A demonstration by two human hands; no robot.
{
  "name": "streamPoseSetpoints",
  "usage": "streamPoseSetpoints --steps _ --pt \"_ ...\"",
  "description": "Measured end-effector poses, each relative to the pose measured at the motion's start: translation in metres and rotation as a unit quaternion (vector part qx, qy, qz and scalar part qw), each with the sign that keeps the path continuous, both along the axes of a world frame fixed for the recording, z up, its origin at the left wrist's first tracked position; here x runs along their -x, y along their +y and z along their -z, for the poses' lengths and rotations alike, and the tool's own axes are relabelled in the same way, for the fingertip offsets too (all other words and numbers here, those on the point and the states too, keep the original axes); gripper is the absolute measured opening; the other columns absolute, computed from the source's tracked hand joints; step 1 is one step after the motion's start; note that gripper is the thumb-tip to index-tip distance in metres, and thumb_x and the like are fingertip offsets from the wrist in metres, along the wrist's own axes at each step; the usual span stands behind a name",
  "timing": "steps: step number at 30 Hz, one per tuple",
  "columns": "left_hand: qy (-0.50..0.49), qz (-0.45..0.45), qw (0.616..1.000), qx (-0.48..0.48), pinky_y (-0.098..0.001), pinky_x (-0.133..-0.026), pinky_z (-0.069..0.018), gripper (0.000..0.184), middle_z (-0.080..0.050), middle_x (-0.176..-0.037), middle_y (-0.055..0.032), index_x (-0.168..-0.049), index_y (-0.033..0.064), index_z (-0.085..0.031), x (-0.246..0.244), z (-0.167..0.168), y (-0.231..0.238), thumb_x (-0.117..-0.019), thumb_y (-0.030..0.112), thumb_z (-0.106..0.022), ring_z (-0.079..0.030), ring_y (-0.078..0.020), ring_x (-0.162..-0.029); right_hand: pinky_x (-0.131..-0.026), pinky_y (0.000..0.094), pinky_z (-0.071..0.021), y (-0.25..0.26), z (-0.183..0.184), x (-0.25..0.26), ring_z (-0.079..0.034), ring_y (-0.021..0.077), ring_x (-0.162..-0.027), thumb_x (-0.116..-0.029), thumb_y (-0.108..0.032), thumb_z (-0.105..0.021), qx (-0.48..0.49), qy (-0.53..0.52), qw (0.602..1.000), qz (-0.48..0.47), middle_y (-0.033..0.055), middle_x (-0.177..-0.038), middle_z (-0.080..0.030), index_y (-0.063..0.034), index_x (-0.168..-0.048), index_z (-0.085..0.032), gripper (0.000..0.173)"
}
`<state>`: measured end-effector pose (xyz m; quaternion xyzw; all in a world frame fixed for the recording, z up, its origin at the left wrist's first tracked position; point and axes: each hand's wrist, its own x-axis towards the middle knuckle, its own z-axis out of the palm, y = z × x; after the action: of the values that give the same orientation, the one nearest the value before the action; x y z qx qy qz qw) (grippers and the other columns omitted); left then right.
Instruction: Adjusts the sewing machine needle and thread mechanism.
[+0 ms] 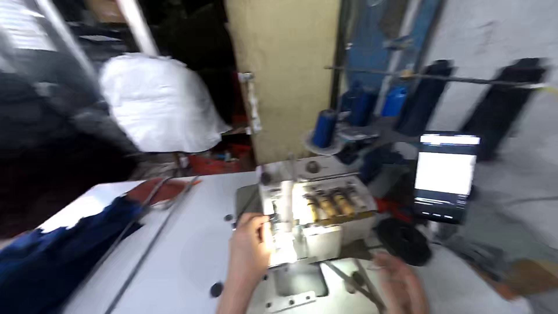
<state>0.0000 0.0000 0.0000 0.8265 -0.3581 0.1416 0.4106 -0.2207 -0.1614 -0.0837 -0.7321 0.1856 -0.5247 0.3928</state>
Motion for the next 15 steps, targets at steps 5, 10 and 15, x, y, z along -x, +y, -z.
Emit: streamPoseSetpoints --steps 5,10,15 --pt "0.066 0.018 0.997 -0.024 -0.033 -0.079 -0.059 0.017 -0.071 -0.111 -0.007 -0.101 0.0057 -0.077 -0.002 0.001 -0.001 -0.095 0.012 -0.063 -0.069 -0.0143 -0.086 -0.099 0.0367 -0.0525 -0.081 -0.035 -0.021 -0.059 0.0185 -0.125 -0.1076 -0.042 -0.032 -0.177 0.073 0.982 -0.008 0.017 -0.146 -0.052 0.002 -0.152 -0.038 0.063" --pt "0.061 0.029 0.997 -0.04 -0.0387 -0.093 -0.0554 0.021 -0.071 -0.114 -0.0059 -0.106 0.0079 -0.078 -0.002 -0.002 -0.004 -0.0938 0.014 -0.062 -0.067 -0.0194 -0.103 -0.102 0.0334 -0.0522 -0.129 -0.053 -0.065 -0.058 0.0104 -0.126 -0.1094 -0.023 -0.029 -0.192 0.122 0.97 -0.088 0.0067 -0.145 -0.055 -0.0112 -0.156 -0.037 0.049" --pt "0.001 0.049 0.998 -0.029 -0.0537 -0.092 -0.0541 0.021 -0.071 -0.113 -0.0149 -0.103 0.0071 -0.078 -0.009 0.003 -0.005 -0.0886 0.013 -0.064 -0.066 -0.0343 -0.108 -0.116 0.0459 -0.0389 -0.118 -0.053 -0.073 -0.044 0.0285 -0.142 -0.1112 -0.012 -0.03 -0.252 0.229 0.94 0.006 0.0228 -0.155 -0.043 0.0003 -0.157 -0.034 0.047"
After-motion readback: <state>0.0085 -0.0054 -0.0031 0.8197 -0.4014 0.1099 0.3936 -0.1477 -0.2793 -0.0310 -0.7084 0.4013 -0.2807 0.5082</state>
